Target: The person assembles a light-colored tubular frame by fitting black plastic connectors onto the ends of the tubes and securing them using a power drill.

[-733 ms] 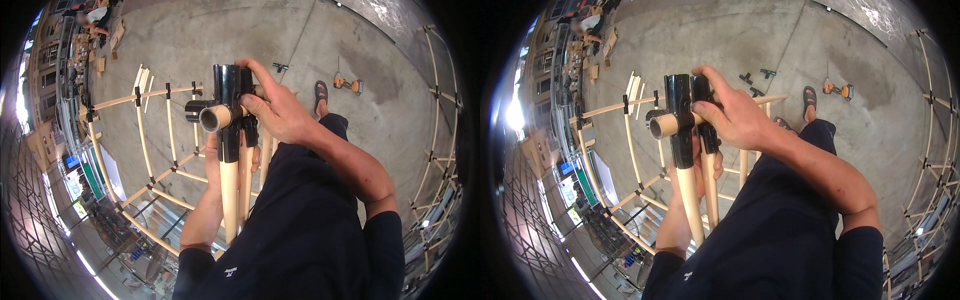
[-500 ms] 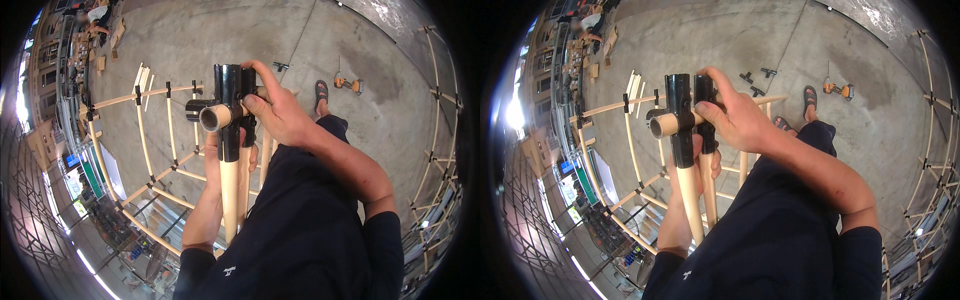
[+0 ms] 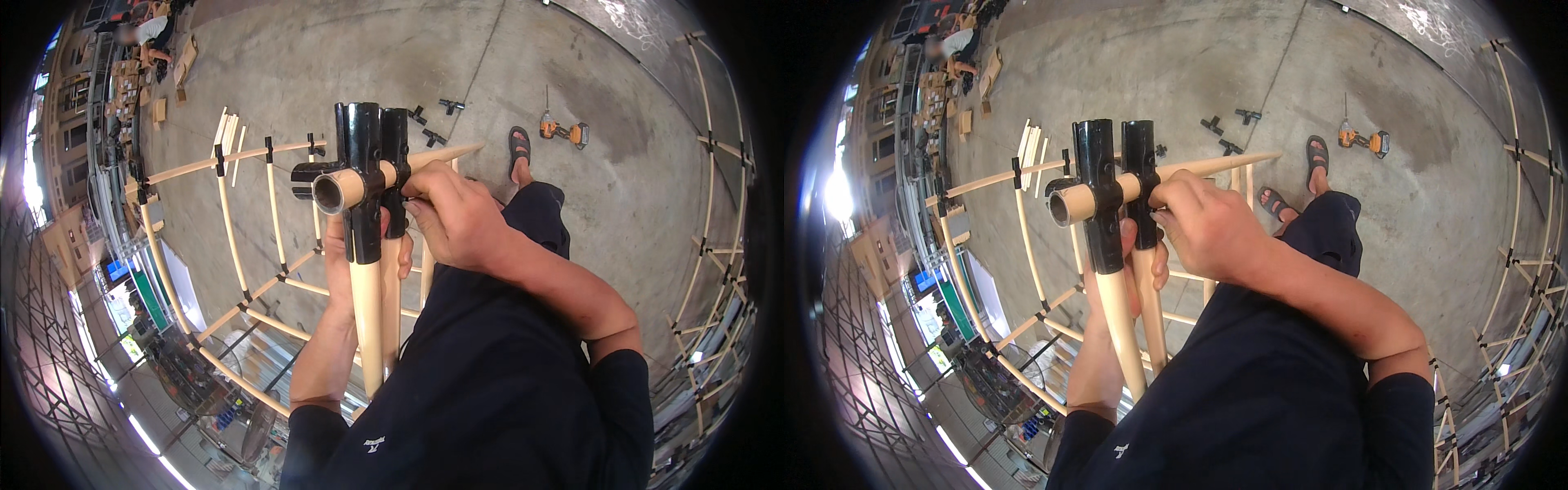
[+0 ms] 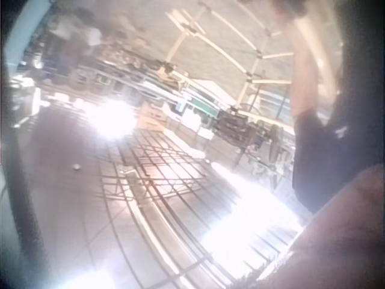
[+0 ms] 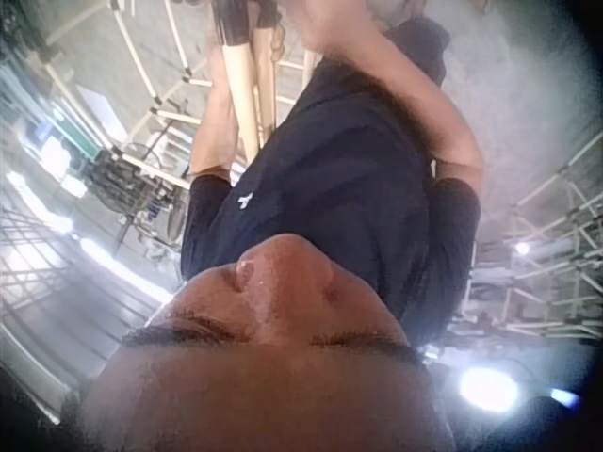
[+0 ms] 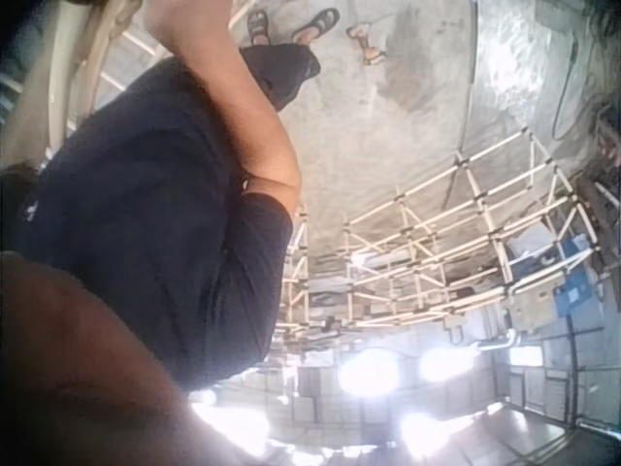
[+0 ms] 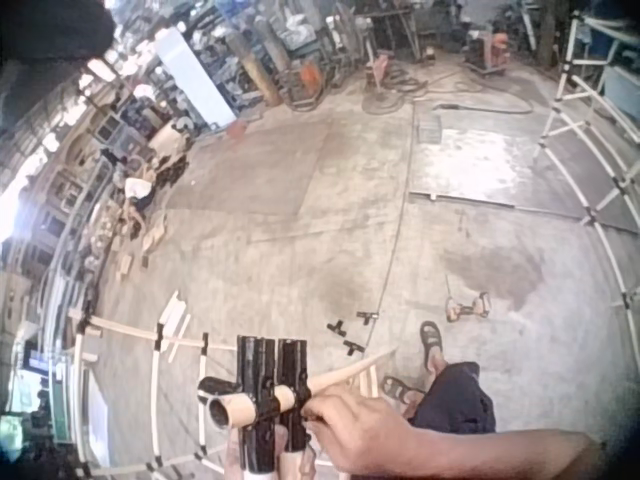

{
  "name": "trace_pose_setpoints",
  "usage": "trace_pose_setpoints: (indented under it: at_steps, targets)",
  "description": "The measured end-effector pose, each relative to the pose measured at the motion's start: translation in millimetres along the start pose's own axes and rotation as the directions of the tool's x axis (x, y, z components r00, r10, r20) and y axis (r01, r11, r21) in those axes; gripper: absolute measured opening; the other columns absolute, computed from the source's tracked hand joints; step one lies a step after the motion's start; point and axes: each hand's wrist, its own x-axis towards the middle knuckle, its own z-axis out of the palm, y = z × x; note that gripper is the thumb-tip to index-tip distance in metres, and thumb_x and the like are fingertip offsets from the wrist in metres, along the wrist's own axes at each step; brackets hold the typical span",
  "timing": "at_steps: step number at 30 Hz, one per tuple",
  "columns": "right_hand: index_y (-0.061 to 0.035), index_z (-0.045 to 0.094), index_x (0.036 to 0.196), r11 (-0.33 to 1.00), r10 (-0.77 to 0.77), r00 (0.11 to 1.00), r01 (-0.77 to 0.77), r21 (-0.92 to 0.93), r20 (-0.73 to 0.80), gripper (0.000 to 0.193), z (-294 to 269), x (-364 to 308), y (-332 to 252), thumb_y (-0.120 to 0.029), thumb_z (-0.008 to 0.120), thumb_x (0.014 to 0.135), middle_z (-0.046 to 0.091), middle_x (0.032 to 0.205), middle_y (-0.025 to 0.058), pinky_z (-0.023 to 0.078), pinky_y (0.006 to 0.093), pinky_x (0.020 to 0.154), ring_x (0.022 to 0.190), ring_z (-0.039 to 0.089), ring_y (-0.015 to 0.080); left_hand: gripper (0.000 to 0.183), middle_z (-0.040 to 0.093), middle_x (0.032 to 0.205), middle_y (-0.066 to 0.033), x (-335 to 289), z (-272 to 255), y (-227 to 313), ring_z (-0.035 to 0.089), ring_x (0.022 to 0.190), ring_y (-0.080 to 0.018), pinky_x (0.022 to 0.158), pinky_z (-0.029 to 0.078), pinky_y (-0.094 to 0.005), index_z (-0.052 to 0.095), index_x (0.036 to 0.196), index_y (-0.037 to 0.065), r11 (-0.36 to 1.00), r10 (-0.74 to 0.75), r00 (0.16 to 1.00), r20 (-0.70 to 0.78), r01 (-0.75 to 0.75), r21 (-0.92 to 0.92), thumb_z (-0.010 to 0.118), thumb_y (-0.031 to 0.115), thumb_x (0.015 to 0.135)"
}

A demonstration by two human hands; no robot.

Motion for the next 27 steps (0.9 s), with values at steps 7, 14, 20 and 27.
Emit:
trace_pose_setpoints:
  at_steps: [7,14,20,27]
  targets:
    - [-0.0017,0.055,0.098,0.989,-0.062,0.997,0.068,-0.130,0.051,0.022,1.1,1.7,6.7,-0.003,0.071,0.084,0.061,0.090,0.0124,0.048,0.0384,0.055,0.069,0.065,0.0298,0.024,0.061,0.086,-0.0120,-0.3,-4.8,-2.6,0.062,0.053,-0.0282,0.037,0.047,-0.0329,0.059,0.118,0.009,1.000,-0.002,1.000,0.020,0.003,-0.025,0.067,0.010,0.095]
    - [-0.0024,0.058,0.094,0.977,0.198,0.963,-0.209,0.043,0.185,0.018,5.9,3.9,13.0,-0.009,0.072,0.086,0.062,0.082,0.0128,0.050,0.0395,0.057,0.070,0.066,0.0317,0.031,0.061,0.090,-0.0136,-3.5,3.0,2.5,0.058,0.057,-0.0253,0.042,0.044,-0.0326,0.055,0.123,0.005,0.990,-0.011,1.000,-0.003,0.011,0.141,0.061,0.023,0.099]
    - [-0.0038,0.062,0.100,0.992,-0.045,0.995,0.055,-0.109,0.091,0.020,-14.1,5.9,7.1,-0.012,0.073,0.086,0.065,0.088,0.0100,0.051,0.0374,0.057,0.073,0.067,0.0284,0.043,0.059,0.092,-0.0160,-3.0,-8.2,-2.0,0.056,0.059,-0.0273,0.044,0.042,-0.0351,0.055,0.120,0.003,0.998,-0.063,0.998,-0.010,0.063,0.030,0.048,0.041,0.102]
    - [-0.0039,0.060,0.097,0.964,-0.183,0.981,0.191,-0.186,0.058,0.020,-4.8,10.4,10.9,-0.009,0.073,0.082,0.063,0.087,0.0094,0.051,0.0370,0.054,0.068,0.065,0.0264,0.052,0.061,0.096,-0.0171,-4.9,-4.8,-3.2,0.057,0.058,-0.0279,0.043,0.043,-0.0355,0.055,0.121,0.002,0.998,-0.025,0.999,-0.035,0.027,0.059,0.045,0.049,0.101]
